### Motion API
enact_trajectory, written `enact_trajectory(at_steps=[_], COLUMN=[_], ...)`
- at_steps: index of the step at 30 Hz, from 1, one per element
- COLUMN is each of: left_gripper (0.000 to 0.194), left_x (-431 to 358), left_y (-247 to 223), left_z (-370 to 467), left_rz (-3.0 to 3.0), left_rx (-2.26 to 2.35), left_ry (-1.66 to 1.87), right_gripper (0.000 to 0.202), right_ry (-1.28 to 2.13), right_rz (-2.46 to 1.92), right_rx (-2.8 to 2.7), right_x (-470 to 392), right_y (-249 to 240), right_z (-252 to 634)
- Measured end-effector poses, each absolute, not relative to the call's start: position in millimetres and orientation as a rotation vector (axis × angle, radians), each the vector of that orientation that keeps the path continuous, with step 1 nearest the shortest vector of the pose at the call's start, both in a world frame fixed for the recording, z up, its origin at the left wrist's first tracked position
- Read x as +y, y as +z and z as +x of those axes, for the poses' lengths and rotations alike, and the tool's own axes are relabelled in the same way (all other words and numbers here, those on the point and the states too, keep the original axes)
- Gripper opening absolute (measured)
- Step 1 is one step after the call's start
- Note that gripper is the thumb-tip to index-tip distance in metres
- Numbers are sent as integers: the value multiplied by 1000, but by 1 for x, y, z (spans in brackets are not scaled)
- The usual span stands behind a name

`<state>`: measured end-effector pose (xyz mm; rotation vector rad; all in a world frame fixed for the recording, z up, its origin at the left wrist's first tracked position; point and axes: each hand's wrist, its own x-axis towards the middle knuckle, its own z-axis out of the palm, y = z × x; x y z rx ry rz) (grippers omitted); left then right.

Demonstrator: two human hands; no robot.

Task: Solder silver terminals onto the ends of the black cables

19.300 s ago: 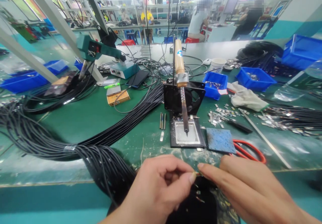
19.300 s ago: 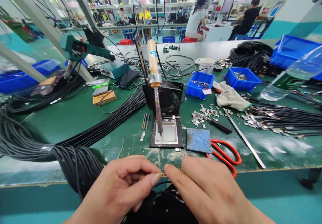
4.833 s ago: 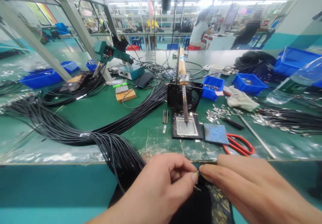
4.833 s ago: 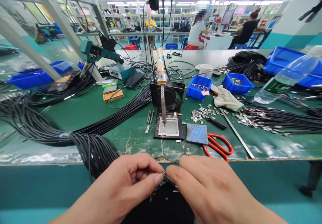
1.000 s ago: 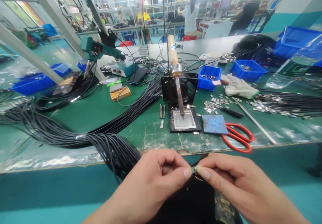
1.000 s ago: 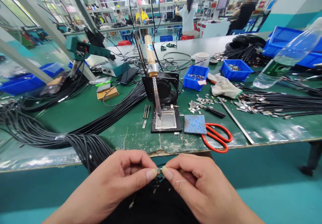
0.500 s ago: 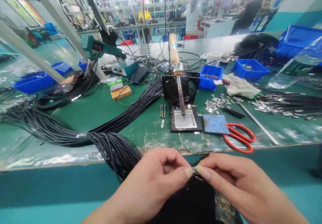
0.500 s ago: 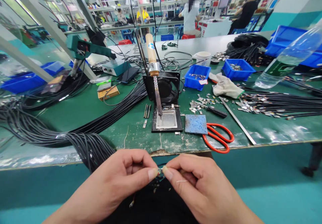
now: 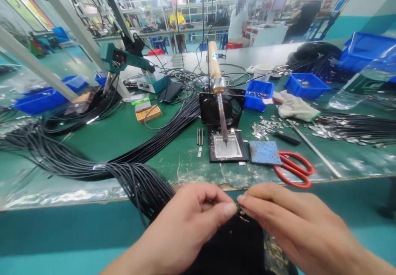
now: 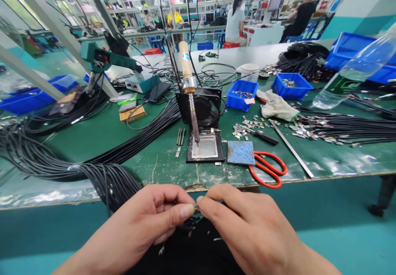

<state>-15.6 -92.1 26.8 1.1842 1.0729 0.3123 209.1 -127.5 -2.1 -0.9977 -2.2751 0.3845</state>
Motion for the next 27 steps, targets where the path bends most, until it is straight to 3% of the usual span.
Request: enact_trajectory(at_steps=[18, 27], left_gripper=[34, 32], left_x=[-96, -98], left_y=[24, 24], left_z=[-16, -15], left_rz=[1214, 1212], left_rx=[1079, 1084], left_ry=[314, 300], right_gripper=[50, 47], right_ry=[63, 101], right_rz=[-835, -849], right_rx=[-2427, -2448], right_x=[-119, -119], right_y=[20, 12], right_z=[202, 207])
